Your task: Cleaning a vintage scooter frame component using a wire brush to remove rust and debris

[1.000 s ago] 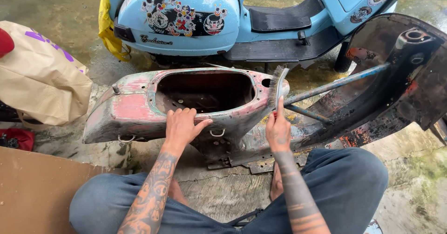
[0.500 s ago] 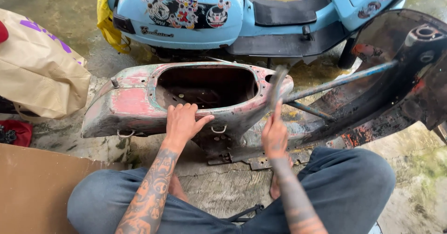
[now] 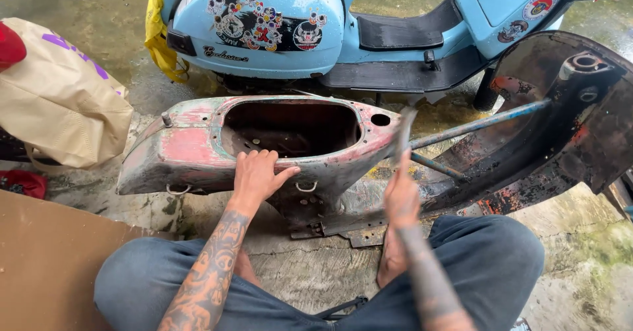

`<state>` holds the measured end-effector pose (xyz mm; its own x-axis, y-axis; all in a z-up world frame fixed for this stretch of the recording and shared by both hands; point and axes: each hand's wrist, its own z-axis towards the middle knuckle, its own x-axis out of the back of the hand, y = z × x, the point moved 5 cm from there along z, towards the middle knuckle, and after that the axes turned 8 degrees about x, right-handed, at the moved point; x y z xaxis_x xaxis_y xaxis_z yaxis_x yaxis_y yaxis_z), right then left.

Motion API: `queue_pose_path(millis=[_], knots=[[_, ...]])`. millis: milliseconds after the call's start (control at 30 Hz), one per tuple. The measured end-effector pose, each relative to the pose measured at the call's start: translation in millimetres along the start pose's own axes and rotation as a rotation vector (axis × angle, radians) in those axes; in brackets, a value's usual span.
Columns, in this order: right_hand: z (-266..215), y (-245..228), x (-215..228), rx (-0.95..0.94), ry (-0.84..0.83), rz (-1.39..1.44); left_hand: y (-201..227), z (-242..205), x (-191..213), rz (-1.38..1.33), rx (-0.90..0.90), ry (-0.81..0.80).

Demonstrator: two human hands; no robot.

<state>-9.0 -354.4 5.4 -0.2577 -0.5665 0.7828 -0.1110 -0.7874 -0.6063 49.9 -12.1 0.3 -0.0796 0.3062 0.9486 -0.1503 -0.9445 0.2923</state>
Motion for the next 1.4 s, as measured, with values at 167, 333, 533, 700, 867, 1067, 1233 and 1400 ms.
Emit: queue_pose_path(millis=[167, 333, 533, 700, 867, 1067, 1233, 1400], knots=[[79.5, 50.0, 75.4, -0.142, 0.055, 0.14, 1.2, -14.1, -3.0, 0.045, -0.076, 0.196], [45.9, 20.1, 116.0, -0.077, 0.152, 0.643, 18.0, -27.4, -16.1, 0.136, -0.179, 0.335], [37.7, 16.2, 115.3, -0.05, 0.204, 0.922, 83.4, -40.7, -13.4, 0.171, -0.432, 0.35], [38.1, 22.6, 110.1, -0.053, 0.175, 0.941, 121.1, -25.5, -27.2, 0.201, -0.434, 0.347], [30.3, 10.1, 119.0, -0.039, 0.197, 0.949, 151.1, -5.2, -39.6, 0.193, -0.422, 0.324], [24.4, 8.1, 121.2, -0.033, 0.179, 0.951, 150.7, -7.3, -32.8, 0.183, -0.37, 0.335], [18.4, -1.1, 118.1, 0.0, 0.136, 0.938, 133.8, -17.5, -19.1, 0.206, -0.355, 0.339], [14.0, -10.2, 97.9, 0.059, 0.062, 0.825, 102.8, -13.2, -6.8, 0.143, -0.342, 0.268]])
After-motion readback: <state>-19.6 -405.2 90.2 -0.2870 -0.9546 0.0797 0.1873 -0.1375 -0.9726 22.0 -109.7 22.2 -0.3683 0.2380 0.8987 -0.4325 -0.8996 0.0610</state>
